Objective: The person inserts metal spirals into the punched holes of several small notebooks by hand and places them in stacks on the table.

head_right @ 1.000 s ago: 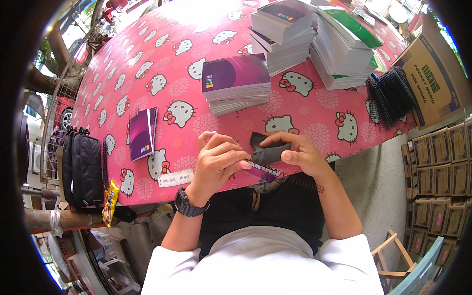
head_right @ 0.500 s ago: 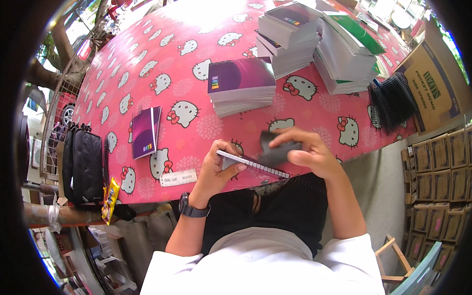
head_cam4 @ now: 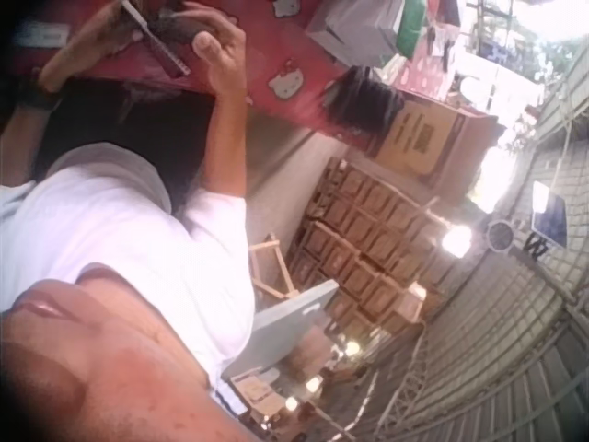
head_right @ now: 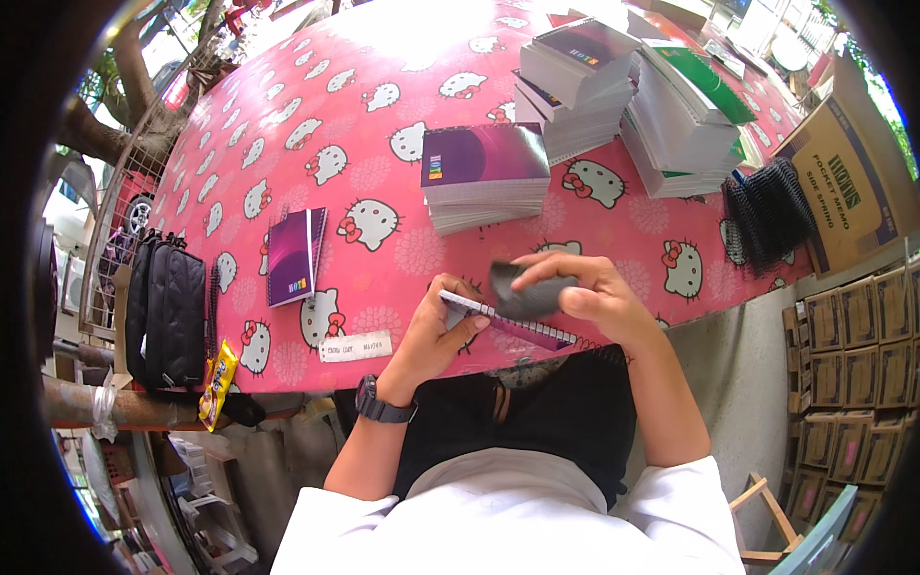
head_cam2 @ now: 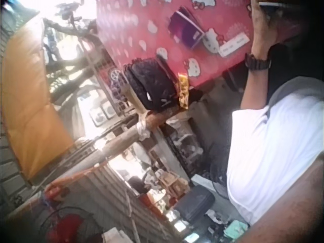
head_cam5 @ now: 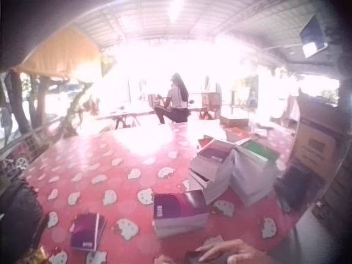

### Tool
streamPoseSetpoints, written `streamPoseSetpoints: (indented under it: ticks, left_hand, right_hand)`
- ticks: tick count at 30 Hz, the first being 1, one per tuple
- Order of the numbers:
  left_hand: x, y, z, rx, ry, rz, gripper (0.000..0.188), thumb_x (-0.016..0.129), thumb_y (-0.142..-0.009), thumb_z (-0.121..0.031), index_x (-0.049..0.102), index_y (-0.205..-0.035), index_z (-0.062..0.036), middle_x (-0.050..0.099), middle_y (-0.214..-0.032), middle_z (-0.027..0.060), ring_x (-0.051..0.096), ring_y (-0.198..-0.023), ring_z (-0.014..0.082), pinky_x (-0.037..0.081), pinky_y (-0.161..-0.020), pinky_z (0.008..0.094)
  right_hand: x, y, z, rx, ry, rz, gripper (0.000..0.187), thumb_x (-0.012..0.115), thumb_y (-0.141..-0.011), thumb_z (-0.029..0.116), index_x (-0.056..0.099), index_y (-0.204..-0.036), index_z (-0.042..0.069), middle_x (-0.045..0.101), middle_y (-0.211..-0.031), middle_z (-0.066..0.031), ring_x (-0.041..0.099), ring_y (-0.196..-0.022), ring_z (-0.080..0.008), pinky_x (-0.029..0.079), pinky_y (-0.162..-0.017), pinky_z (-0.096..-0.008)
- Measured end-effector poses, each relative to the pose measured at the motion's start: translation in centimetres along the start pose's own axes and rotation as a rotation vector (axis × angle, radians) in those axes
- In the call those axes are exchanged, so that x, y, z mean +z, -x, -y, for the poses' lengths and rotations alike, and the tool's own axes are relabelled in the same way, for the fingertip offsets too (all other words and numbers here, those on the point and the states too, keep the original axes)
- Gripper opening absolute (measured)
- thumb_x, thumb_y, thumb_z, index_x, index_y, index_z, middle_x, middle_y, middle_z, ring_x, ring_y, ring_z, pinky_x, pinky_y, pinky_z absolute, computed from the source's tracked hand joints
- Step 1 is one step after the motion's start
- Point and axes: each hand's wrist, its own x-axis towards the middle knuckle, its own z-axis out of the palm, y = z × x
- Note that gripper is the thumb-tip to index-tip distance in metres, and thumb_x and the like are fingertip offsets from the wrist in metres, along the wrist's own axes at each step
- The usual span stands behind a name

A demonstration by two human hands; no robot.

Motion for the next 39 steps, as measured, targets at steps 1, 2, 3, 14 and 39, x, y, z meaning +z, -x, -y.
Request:
streamPoseSetpoints:
  ticks: [1,2,3,14,39]
  left_hand:
    - [0.0,0.0,0.1,0.063,-0.05,-0.019,0.03,0.071,-0.083,-0.008,0.045,-0.098,-0.006,0.054,-0.087,0.0077,0.053,-0.078,0.0198,0.044,-0.071,0.032]
    - [-0.1,-0.1,0.1,0.039,-0.044,-0.008,0.03,0.071,-0.083,-0.008,0.045,-0.099,-0.006,0.054,-0.087,0.0077,0.052,-0.078,0.0196,0.044,-0.071,0.0321]
    - [-0.2,0.0,0.1,0.015,-0.039,0.003,0.03,0.071,-0.083,-0.008,0.045,-0.099,-0.0059,0.054,-0.087,0.0076,0.052,-0.079,0.0195,0.044,-0.071,0.0322]
    - [-0.1,0.2,0.0,-0.029,-0.025,0.015,0.03,0.07,-0.084,-0.009,0.045,-0.1,-0.0052,0.052,-0.086,0.0075,0.051,-0.079,0.0191,0.044,-0.071,0.0326]
    - [0.4,0.9,-6.6,0.25,-0.141,-0.213,0.022,0.07,-0.079,0.004,0.06,-0.098,0.0004,0.06,-0.093,0.0085,0.06,-0.083,0.0155,0.05,-0.071,0.0266]
  right_hand:
    - [0.3,-0.3,0.1,-0.062,-0.001,0.053,0.046,0.068,-0.079,0.041,0.068,-0.103,0.002,0.063,-0.101,-0.0106,0.056,-0.096,-0.0189,0.042,-0.082,-0.0312]
    - [0.4,-0.6,0.5,-0.13,0.007,0.09,0.042,0.069,-0.079,0.038,0.068,-0.103,0.002,0.063,-0.098,-0.0093,0.056,-0.094,-0.018,0.043,-0.08,-0.0305]
    - [0.4,-0.9,0.2,0.012,0.234,0.039,0.043,0.069,-0.079,0.038,0.069,-0.103,0.002,0.064,-0.099,-0.0094,0.056,-0.094,-0.0183,0.043,-0.081,-0.0314]
    - [0.8,-2.1,1.0,-0.078,-0.236,0.089,0.045,0.074,-0.076,0.041,0.07,-0.102,0.004,0.064,-0.104,-0.0141,0.057,-0.098,-0.0211,0.045,-0.079,-0.0341]
    - [5.4,-0.5,5.3,-0.373,0.295,-0.227,0.024,0.077,-0.076,0.013,0.061,-0.092,0.005,0.052,-0.08,-0.0055,0.055,-0.073,-0.0178,0.047,-0.063,-0.0308]
